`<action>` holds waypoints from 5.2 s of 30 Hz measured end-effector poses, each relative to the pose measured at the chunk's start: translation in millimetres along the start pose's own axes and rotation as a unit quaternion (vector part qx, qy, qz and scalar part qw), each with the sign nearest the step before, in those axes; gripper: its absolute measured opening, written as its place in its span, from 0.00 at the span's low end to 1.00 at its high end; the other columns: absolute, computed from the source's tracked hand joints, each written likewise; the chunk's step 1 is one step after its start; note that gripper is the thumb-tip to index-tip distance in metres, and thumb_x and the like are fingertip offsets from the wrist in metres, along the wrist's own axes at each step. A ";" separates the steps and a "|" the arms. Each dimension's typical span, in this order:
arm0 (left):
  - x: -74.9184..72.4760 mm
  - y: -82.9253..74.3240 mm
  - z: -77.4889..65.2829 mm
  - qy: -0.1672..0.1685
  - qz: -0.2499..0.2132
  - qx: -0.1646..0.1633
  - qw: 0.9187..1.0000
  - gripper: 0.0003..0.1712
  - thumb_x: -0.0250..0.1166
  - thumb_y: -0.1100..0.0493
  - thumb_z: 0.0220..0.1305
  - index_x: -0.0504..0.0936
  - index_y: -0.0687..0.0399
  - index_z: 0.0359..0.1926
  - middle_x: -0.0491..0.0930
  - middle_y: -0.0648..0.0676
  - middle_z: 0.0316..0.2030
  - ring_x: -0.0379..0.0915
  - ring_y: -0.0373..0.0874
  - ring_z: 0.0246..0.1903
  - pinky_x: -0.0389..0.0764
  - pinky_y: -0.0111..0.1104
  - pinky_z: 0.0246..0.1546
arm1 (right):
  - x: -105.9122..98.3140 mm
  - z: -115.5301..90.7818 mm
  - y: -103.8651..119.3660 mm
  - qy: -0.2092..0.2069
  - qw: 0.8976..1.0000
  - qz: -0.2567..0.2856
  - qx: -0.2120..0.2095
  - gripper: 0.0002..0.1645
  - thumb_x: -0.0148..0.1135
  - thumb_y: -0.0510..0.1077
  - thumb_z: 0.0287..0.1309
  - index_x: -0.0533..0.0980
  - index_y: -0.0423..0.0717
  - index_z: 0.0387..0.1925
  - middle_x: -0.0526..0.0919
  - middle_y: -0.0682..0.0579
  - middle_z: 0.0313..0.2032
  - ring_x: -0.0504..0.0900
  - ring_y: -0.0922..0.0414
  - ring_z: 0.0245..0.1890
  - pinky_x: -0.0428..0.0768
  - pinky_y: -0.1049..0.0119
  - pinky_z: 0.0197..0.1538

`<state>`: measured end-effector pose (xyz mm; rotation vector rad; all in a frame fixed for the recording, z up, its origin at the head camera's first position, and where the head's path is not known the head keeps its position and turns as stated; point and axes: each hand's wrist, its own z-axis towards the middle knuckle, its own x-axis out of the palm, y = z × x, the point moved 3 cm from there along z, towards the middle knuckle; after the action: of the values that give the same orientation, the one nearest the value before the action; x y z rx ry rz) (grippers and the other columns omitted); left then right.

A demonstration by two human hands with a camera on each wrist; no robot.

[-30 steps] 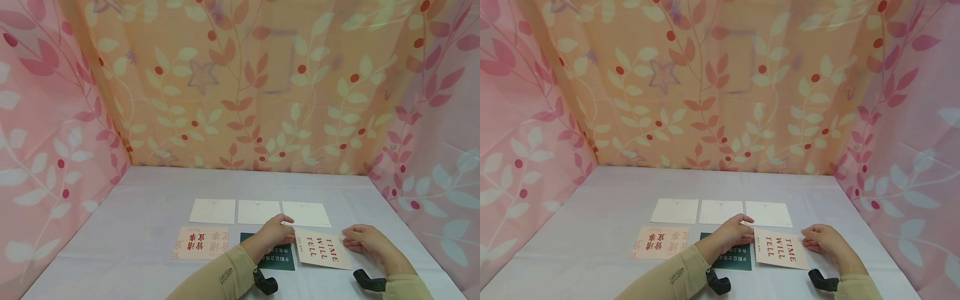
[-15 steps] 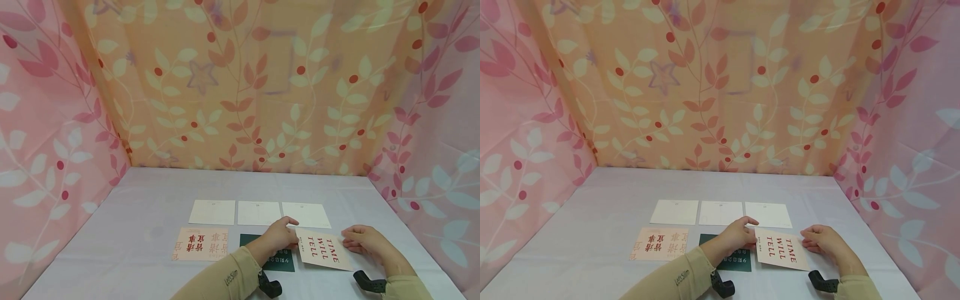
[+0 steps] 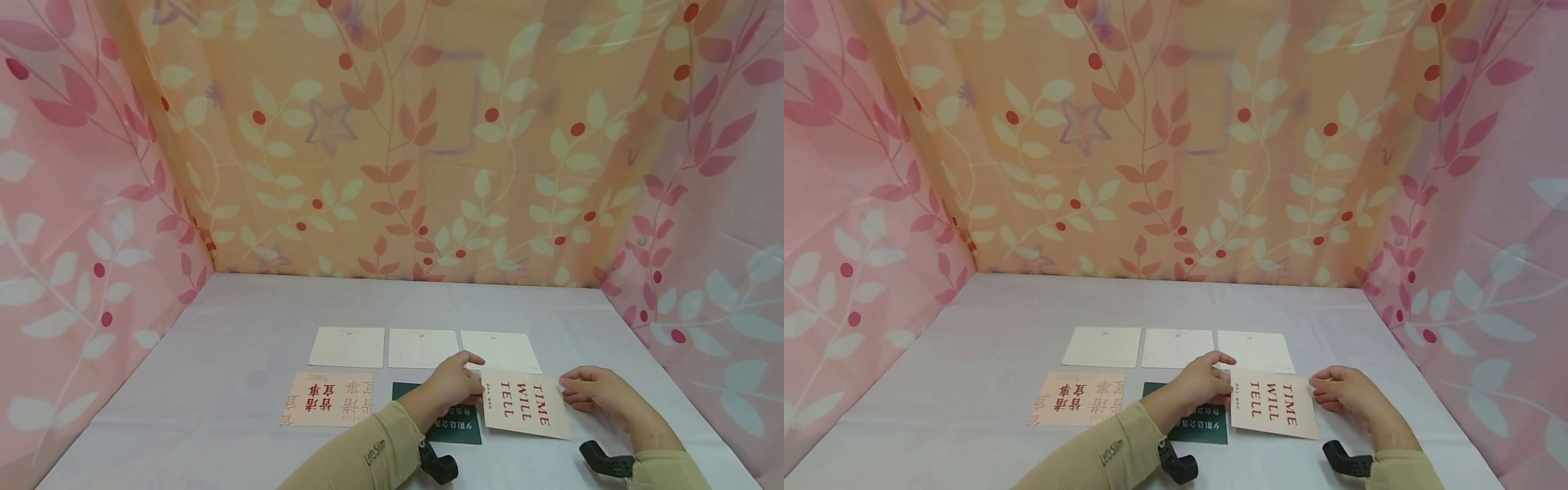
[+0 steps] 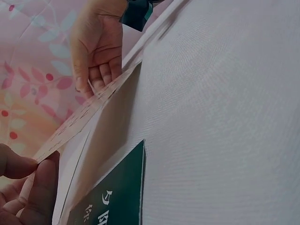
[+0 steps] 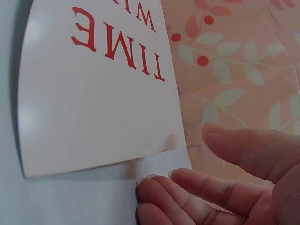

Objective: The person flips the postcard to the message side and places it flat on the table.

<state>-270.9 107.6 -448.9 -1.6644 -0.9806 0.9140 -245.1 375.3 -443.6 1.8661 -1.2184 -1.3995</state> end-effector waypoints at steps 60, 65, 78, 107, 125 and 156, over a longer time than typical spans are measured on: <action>-12.9 -7.5 3.8 -0.015 -0.015 0.017 1.000 0.03 0.66 0.57 0.55 0.84 0.49 0.27 0.79 0.51 0.22 0.75 0.40 0.21 0.80 0.30 0.25 | -9.2 -4.7 20.5 -0.011 0.995 -0.056 -0.077 0.13 0.58 0.41 0.59 0.76 0.34 0.40 0.80 0.47 0.36 0.77 0.56 0.33 0.80 0.65 0.37; -12.8 -7.8 2.9 -0.008 -0.037 0.010 0.999 0.04 0.66 0.57 0.54 0.84 0.50 0.27 0.81 0.53 0.21 0.78 0.41 0.20 0.80 0.30 0.23 | -10.4 -7.7 21.9 -0.018 0.993 -0.059 -0.097 0.15 0.58 0.41 0.59 0.76 0.32 0.42 0.81 0.44 0.38 0.79 0.56 0.34 0.80 0.65 0.38; -17.2 -9.9 2.0 0.002 -0.042 0.025 0.999 0.03 0.66 0.60 0.54 0.85 0.52 0.27 0.82 0.52 0.23 0.81 0.45 0.25 0.81 0.33 0.28 | -14.3 -8.3 23.0 -0.018 0.991 -0.065 -0.116 0.16 0.59 0.42 0.58 0.77 0.31 0.41 0.81 0.40 0.40 0.80 0.55 0.35 0.81 0.65 0.38; -22.4 -4.7 4.9 -0.020 -0.041 0.043 0.998 0.01 0.67 0.63 0.52 0.83 0.57 0.28 0.80 0.53 0.22 0.78 0.42 0.22 0.81 0.31 0.27 | -4.9 -6.4 19.7 0.075 0.985 -0.021 -0.152 0.20 0.58 0.44 0.58 0.74 0.30 0.44 0.82 0.46 0.38 0.80 0.57 0.33 0.80 0.64 0.39; -24.4 -2.0 5.9 -0.020 -0.042 0.031 0.998 0.35 0.67 0.69 0.49 0.69 0.50 0.59 0.80 0.53 0.25 0.78 0.43 0.22 0.80 0.32 0.25 | 0.2 -5.5 20.9 0.043 0.991 -0.015 -0.126 0.21 0.60 0.44 0.56 0.70 0.30 0.43 0.83 0.44 0.35 0.82 0.54 0.33 0.81 0.61 0.39; -23.5 6.7 4.2 0.001 0.001 0.001 1.000 0.11 0.64 0.64 0.55 0.81 0.59 0.41 0.82 0.51 0.24 0.79 0.42 0.27 0.80 0.31 0.32 | 4.9 -0.4 10.8 0.024 0.997 -0.049 -0.056 0.24 0.63 0.39 0.53 0.69 0.30 0.49 0.82 0.48 0.27 0.79 0.54 0.26 0.81 0.61 0.33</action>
<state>-282.7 86.3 -453.4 -1.6654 -0.9768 0.9143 -248.2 365.9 -437.1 1.8924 -1.0160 -1.4354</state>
